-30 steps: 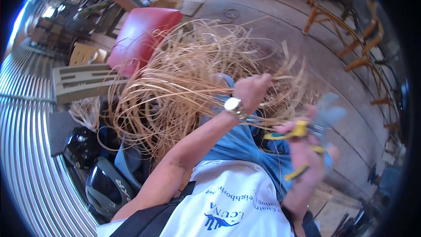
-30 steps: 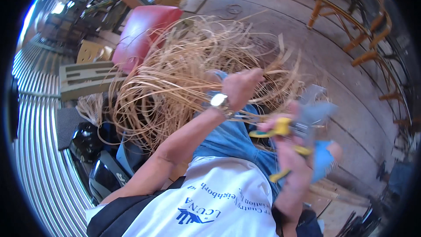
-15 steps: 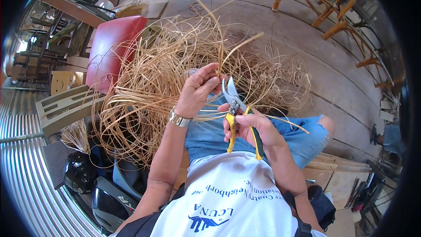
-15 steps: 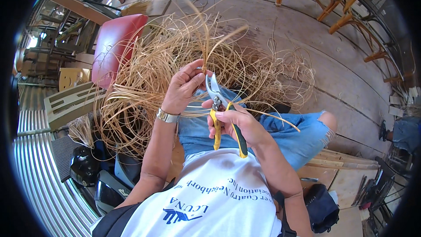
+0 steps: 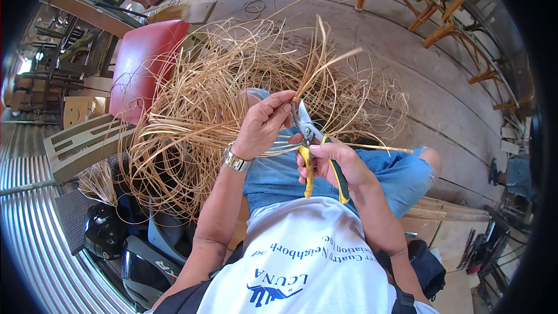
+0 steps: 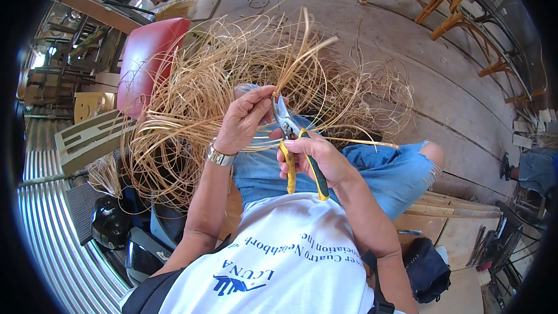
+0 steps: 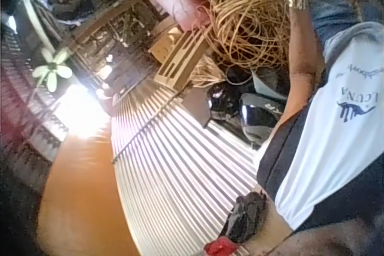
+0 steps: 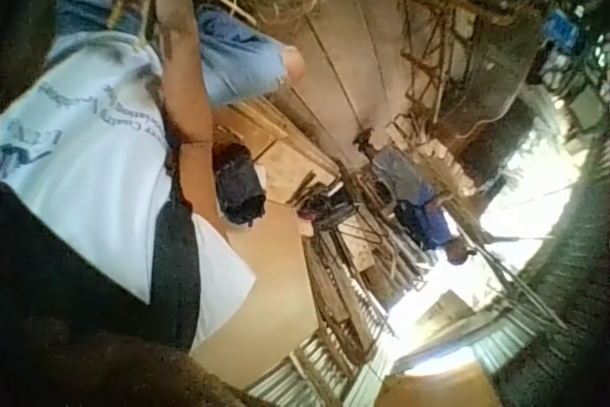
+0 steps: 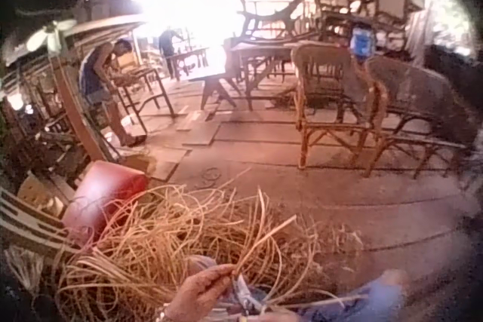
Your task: Organizing and trimming bundles of long, thin bamboo or wood strips using shears and placing them into a bucket.
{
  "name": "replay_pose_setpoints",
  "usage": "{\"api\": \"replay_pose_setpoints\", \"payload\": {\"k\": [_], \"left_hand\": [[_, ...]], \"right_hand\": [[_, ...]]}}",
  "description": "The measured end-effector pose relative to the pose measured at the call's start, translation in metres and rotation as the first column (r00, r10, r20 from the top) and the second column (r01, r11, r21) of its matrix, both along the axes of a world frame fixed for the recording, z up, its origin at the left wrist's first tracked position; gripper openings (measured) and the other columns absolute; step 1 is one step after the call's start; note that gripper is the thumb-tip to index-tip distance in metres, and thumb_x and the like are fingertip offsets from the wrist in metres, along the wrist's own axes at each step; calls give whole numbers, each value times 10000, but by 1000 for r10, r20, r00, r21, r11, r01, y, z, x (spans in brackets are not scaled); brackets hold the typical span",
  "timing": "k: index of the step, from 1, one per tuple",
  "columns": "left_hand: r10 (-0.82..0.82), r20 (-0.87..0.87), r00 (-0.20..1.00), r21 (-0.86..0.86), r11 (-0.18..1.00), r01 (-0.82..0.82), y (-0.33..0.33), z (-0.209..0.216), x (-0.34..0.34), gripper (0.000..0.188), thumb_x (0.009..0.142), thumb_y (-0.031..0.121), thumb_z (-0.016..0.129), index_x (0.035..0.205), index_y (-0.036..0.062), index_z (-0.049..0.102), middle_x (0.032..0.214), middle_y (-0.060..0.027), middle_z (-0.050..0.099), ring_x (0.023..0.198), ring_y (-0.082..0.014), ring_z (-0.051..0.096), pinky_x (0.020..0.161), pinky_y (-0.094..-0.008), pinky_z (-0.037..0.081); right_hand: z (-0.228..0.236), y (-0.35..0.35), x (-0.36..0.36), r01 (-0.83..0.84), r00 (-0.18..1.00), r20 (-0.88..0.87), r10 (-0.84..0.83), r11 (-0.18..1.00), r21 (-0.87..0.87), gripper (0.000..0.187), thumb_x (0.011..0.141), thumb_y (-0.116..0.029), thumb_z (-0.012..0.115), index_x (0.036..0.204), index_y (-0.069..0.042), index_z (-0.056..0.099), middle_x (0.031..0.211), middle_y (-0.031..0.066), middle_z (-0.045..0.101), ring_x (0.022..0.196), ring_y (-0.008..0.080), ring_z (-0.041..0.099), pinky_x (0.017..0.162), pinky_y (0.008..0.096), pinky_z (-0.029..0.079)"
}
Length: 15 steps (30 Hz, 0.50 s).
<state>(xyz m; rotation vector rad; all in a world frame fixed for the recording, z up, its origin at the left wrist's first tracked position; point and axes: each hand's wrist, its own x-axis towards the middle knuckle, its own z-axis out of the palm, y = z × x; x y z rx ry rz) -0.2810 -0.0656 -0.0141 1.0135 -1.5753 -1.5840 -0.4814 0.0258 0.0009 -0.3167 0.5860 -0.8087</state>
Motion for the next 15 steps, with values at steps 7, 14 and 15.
{"api": "replay_pose_setpoints", "payload": {"k": [7,14,15], "left_hand": [[23,144,989,-184,983,4,8,-9,-8,324,972,108,683,1259,-23,611,995,-58,721,852,-75,637,753,-251,530],[10,135,991,-259,966,26,15,-14,-9,304,944,100,714,1225,18,633,942,-78,735,798,-107,670,716,-265,537],[-4,175,984,-326,943,62,14,-12,-10,300,942,98,713,1221,20,635,932,-82,735,783,-119,674,703,-269,538]], "right_hand": [[-3,2,-13,-35,983,-182,29,999,-28,411,930,-222,625,1273,-7,556,871,61,632,684,156,639,640,291,535],[15,6,-19,-160,869,-481,118,986,-47,401,910,-195,620,1248,12,553,864,80,644,683,167,637,654,289,527],[16,5,-22,-175,871,-470,142,984,-26,381,909,-190,618,1226,10,552,847,86,648,668,167,634,647,291,527]]}}
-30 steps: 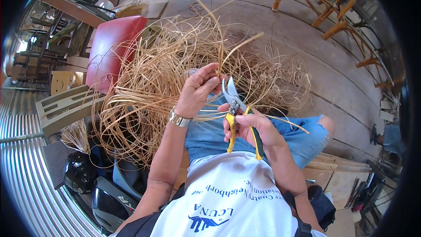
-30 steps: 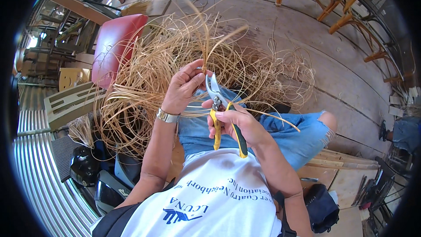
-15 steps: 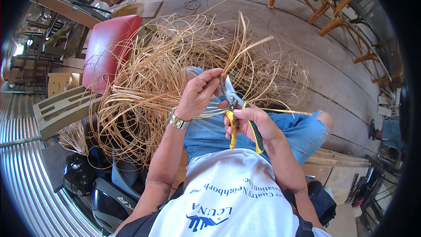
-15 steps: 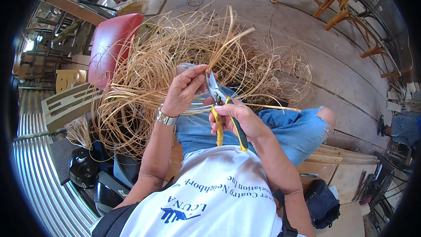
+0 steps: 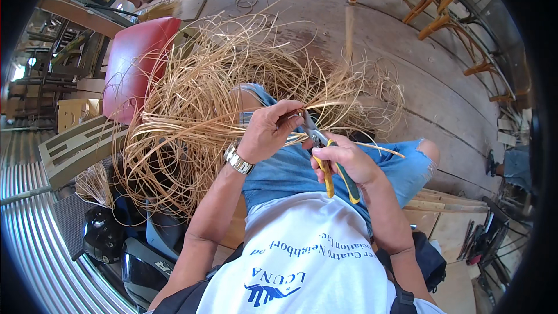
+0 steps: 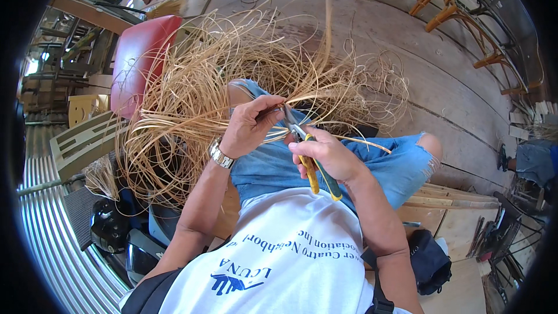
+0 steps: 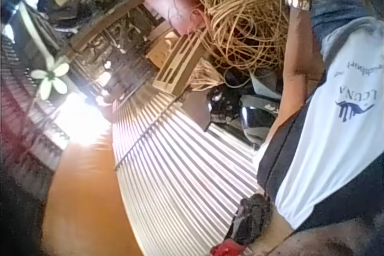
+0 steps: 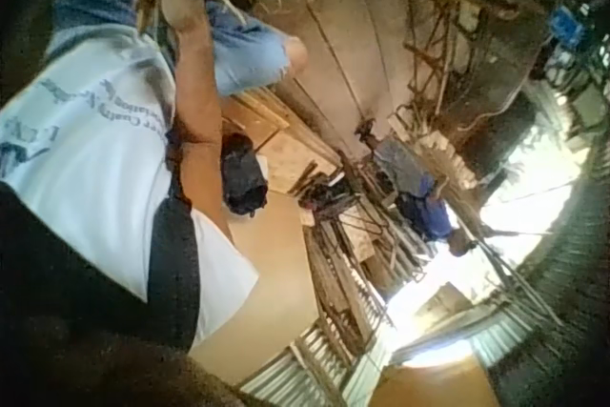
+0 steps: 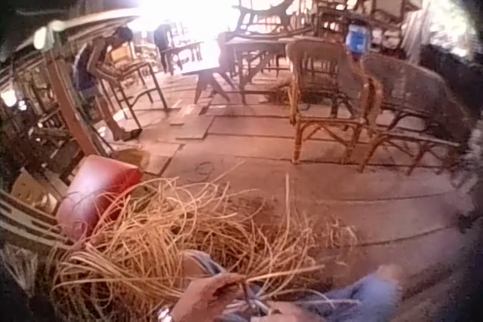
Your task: Organizing and trimming bundles of long, thin bamboo or wood strips using shears and placing them into a bucket.
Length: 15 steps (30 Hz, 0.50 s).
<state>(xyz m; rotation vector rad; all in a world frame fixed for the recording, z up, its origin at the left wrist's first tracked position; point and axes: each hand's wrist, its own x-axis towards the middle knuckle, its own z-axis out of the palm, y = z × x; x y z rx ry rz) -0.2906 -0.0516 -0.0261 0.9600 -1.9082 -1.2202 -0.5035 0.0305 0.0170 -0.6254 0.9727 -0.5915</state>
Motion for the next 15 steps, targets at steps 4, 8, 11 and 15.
{"api": "replay_pose_setpoints", "payload": {"k": [4,8,11,15], "left_hand": [[-15,15,1000,-40,999,15,3,5,-2,295,936,96,714,1216,30,648,914,-96,733,752,-142,684,674,-283,540],[-25,-49,998,3,1000,25,7,-7,-3,279,953,109,697,1217,30,657,909,-87,730,741,-122,670,664,-266,530],[-5,-73,997,61,998,10,8,-12,-5,257,992,142,654,1221,26,659,900,-61,727,745,-93,635,661,-243,508],[21,-198,980,213,977,22,7,-2,-10,269,1051,207,563,1219,20,662,955,-20,739,737,-55,559,660,-224,476]], "right_hand": [[-8,5,-5,63,977,200,-77,995,78,311,915,-220,655,1151,-34,571,807,35,610,643,118,616,608,264,511],[-14,12,0,74,990,122,-76,997,22,274,903,-194,654,1115,-43,566,802,34,606,634,116,609,594,269,509],[-9,14,8,112,986,123,-114,993,28,232,888,-161,652,1070,-53,557,770,29,590,608,113,590,578,272,502],[-9,18,11,156,973,161,-163,986,50,196,875,-138,651,1024,-59,551,724,21,563,573,111,564,550,275,486]]}}
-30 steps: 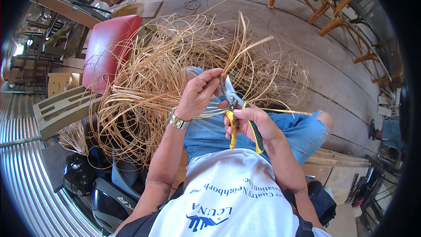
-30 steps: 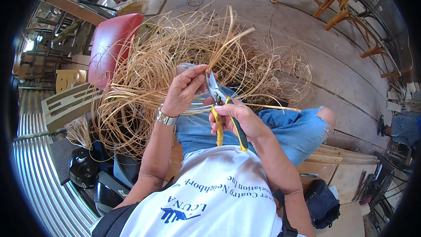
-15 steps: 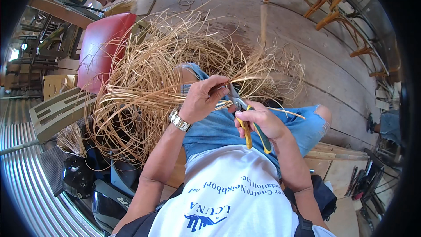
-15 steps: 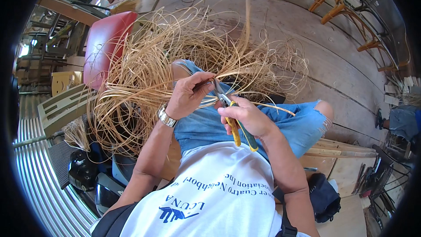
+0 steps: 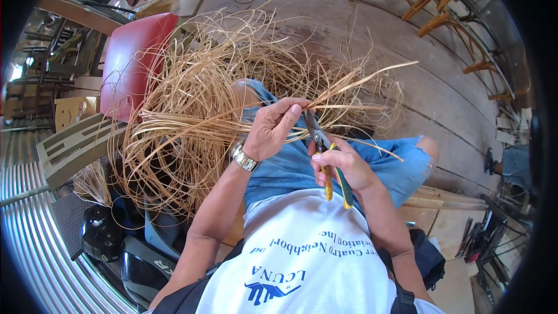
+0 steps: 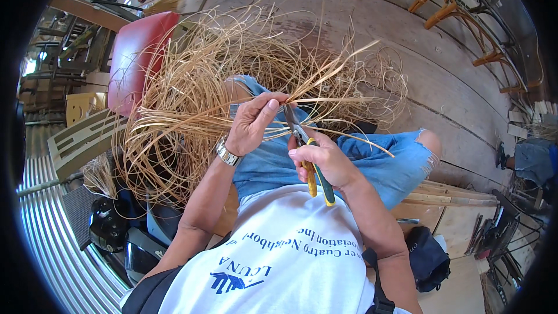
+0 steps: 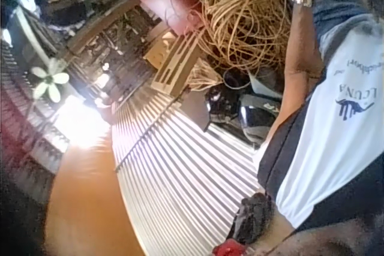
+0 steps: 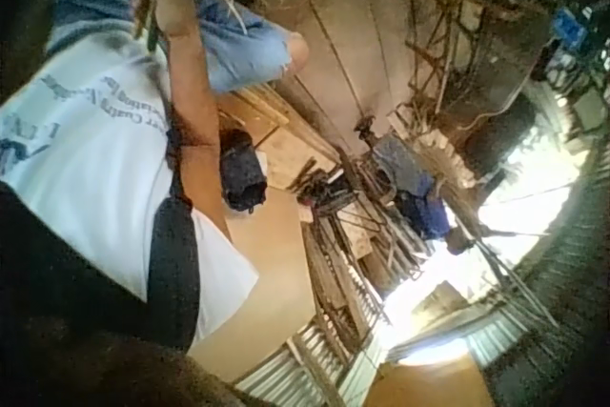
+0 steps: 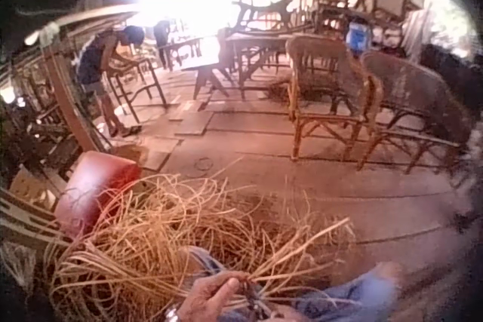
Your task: Organizing and trimming bundles of long, thin bamboo or wood strips using shears and placing them into a bucket.
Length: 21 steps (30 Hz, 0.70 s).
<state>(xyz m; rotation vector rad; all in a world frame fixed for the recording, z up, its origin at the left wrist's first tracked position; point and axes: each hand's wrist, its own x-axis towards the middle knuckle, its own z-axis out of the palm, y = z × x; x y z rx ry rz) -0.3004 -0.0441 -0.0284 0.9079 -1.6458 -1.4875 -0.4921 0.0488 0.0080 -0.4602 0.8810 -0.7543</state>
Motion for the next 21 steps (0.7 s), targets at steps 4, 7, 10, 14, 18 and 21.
{"api": "replay_pose_setpoints", "payload": {"k": [4,7,10,14,18,21], "left_hand": [[10,-136,991,200,980,18,-5,-13,1,282,1075,241,511,1193,47,678,1028,-17,746,675,-8,447,604,-189,405],[21,-199,980,242,970,28,-6,-15,0,279,1080,236,487,1190,53,666,1040,-63,745,649,-22,394,591,-193,377],[40,-240,970,284,958,31,-8,-18,-3,275,1083,229,474,1208,58,649,1051,-98,741,630,-29,373,581,-192,360],[107,-377,920,332,943,26,-18,-20,-2,268,1081,207,473,1254,53,608,1054,-107,737,599,-38,374,561,-187,349],[147,-272,951,284,956,-67,-26,-26,-2,215,1031,158,575,1215,48,592,1084,-106,731,655,-35,511,583,-178,425],[224,-452,863,504,862,40,-38,-33,-1,202,1024,175,591,1180,53,629,1166,-105,697,718,-82,571,664,-241,480]], "right_hand": [[-1,2,8,30,1000,5,-30,1000,10,176,874,-130,649,1009,-64,558,711,18,557,557,107,554,532,273,474],[-4,2,9,35,998,47,-36,999,28,160,872,-119,647,994,-63,559,706,15,555,549,95,546,523,254,461],[-9,4,11,11,997,82,-11,1000,3,160,873,-114,647,994,-55,561,713,10,554,554,85,542,515,237,450],[12,12,-1,-130,983,112,145,983,-127,175,879,-87,624,1036,-29,574,736,2,553,567,71,538,522,209,434],[48,49,-60,32,999,48,-18,950,-312,418,783,-252,665,1112,-7,582,832,69,576,719,147,599,675,298,505],[59,121,-110,420,885,-31,-464,827,-373,493,806,-347,612,1163,-10,567,954,120,599,795,195,616,778,352,534]]}}
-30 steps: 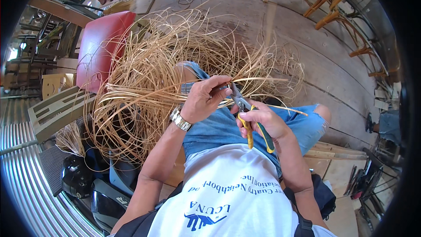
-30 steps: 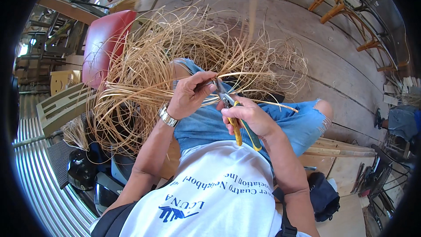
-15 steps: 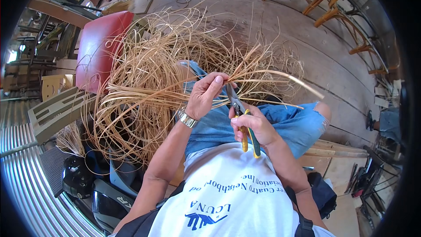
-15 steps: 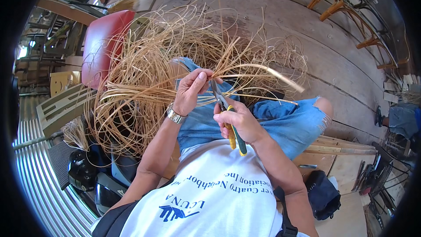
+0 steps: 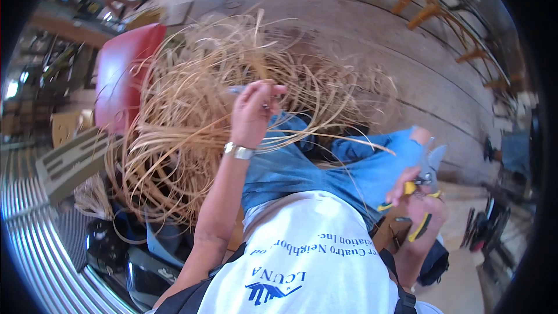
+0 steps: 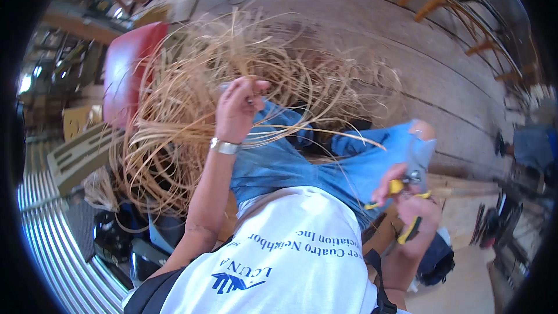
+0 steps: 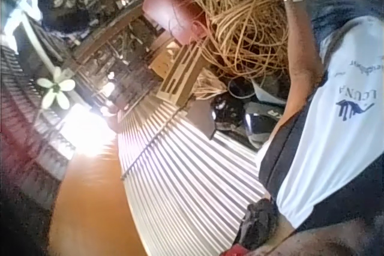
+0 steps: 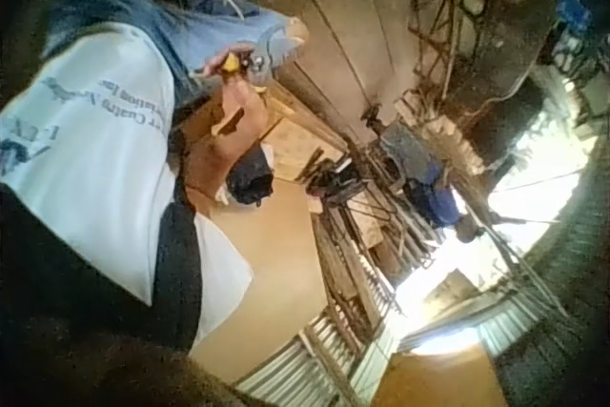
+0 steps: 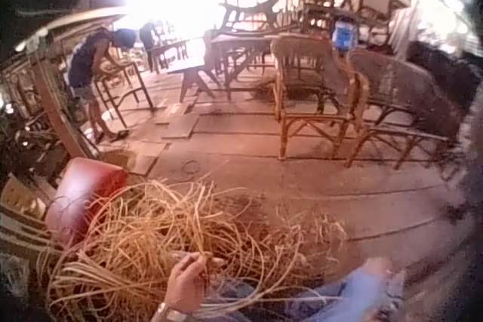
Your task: Organizing and trimming bundles of long, thin bamboo or wood strips using shears and placing them into a bucket.
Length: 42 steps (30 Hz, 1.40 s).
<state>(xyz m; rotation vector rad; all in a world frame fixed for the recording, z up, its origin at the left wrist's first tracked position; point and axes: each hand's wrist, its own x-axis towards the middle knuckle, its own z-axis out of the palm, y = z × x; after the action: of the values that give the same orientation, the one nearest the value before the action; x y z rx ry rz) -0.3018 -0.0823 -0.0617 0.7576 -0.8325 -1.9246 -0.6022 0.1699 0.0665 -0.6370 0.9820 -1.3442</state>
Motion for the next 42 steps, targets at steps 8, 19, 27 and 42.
{"api": "replay_pose_setpoints", "payload": {"k": [8,19,27,42], "left_hand": [[111,141,984,220,965,-140,4,1,-12,207,973,165,679,1154,64,688,930,3,700,724,-78,596,666,-246,508],[56,546,836,-296,946,129,13,-4,-48,176,997,120,651,1115,-8,623,937,-61,731,807,-87,659,745,-215,513],[36,529,848,-117,993,31,35,65,-38,121,1002,129,651,1075,44,606,972,-62,743,738,-61,640,582,-164,479],[157,378,912,-118,986,-120,23,125,62,132,954,68,690,869,81,590,908,-82,719,652,-66,568,616,-191,476]], "right_hand": [[-144,179,-45,587,436,-702,563,414,696,532,913,-418,651,1182,34,575,1135,262,607,996,442,623,917,464,510],[-149,161,-21,667,246,-954,171,684,295,377,963,-241,649,1227,20,580,1166,283,599,1006,375,636,838,430,519],[-99,-107,86,-21,996,-84,33,990,140,636,997,-221,655,1498,-31,312,1212,135,629,912,148,647,725,284,569],[-72,-161,199,-337,918,-275,286,927,-164,592,1061,-174,526,1563,-11,257,784,26,554,669,85,515,612,241,453]]}}
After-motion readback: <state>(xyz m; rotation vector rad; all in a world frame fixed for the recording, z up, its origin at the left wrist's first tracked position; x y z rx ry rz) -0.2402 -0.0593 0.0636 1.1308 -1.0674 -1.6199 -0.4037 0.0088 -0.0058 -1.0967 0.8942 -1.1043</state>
